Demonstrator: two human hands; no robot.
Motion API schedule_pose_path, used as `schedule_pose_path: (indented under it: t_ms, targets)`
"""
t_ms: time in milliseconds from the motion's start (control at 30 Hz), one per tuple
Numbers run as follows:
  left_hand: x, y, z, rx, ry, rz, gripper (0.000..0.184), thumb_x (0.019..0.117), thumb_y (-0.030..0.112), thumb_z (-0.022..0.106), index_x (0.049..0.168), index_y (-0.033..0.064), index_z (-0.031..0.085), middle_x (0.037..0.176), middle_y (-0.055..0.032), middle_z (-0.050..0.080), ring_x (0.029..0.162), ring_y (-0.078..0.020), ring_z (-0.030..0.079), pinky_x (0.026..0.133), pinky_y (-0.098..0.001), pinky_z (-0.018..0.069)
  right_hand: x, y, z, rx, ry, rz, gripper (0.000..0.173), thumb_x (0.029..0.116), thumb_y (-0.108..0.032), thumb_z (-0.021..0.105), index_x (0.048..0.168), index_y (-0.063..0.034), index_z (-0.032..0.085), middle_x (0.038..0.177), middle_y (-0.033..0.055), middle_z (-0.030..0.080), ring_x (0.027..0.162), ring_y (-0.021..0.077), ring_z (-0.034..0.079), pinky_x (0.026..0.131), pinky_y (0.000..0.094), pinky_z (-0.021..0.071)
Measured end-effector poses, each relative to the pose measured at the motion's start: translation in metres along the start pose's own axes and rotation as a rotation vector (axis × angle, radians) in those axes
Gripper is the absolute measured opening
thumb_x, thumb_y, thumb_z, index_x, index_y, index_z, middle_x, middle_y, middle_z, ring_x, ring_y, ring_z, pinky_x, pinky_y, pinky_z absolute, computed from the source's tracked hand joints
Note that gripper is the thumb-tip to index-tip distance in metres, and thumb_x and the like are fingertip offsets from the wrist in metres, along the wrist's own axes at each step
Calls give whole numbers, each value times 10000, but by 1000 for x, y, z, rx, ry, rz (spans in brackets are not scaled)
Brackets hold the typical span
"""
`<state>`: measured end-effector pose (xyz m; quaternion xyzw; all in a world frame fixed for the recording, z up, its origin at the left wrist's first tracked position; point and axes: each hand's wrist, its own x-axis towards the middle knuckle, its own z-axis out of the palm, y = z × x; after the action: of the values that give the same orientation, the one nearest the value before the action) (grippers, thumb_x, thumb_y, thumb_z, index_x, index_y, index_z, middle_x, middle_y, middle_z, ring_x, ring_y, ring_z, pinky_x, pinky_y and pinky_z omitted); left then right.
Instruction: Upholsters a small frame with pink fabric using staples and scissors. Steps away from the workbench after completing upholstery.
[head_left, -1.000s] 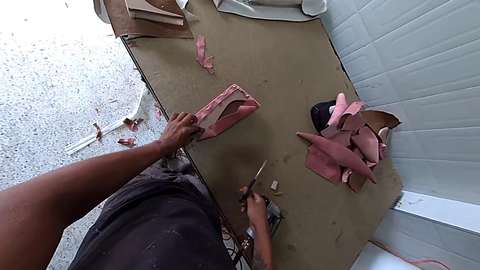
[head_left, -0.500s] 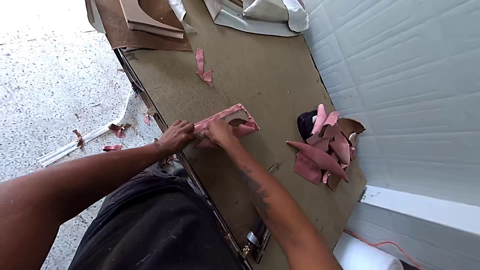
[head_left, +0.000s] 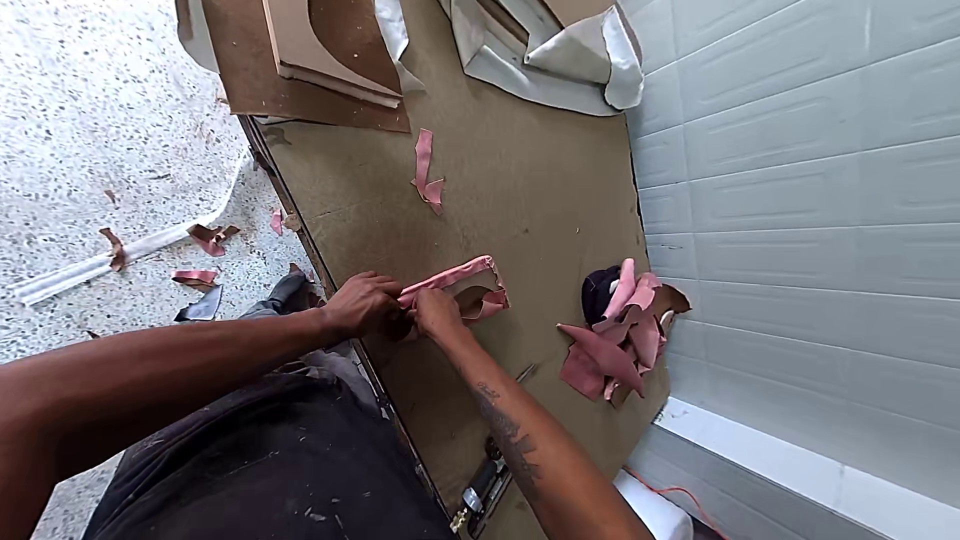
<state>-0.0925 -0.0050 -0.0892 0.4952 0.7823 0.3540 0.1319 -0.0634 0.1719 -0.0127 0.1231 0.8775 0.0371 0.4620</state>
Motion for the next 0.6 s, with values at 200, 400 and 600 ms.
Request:
schedule_pose_path:
  t_ms: [200,400,600]
  targets:
    - [12,1,-2,-91,-57,-234,140,910,126,659,850,213,752,936,42,642,908,-152,652,740,-409,580,13,4,-5,-21,-60,-83,185,860,-283,736,895,-102,732,944,129,728,919,335,708,764,595,567]
    - [24,3,-8,-53,-120,-347,55,875,188,710,857,219,752,947,49,668,835,-161,670,706,-465,583,10,6,-6,-10,-46,-106,195,839,-276,767,904,-98,719,957,137,723,926,339,706,770,596,569]
    - [49,7,-20,-17,-286,-526,89,829,330,804,900,280,786,867,25,748,856,-227,715,766,-578,573,-5,19,26,270,141,-81,215,886,-283,745,960,-81,730,1002,162,724,970,362,707,817,611,570]
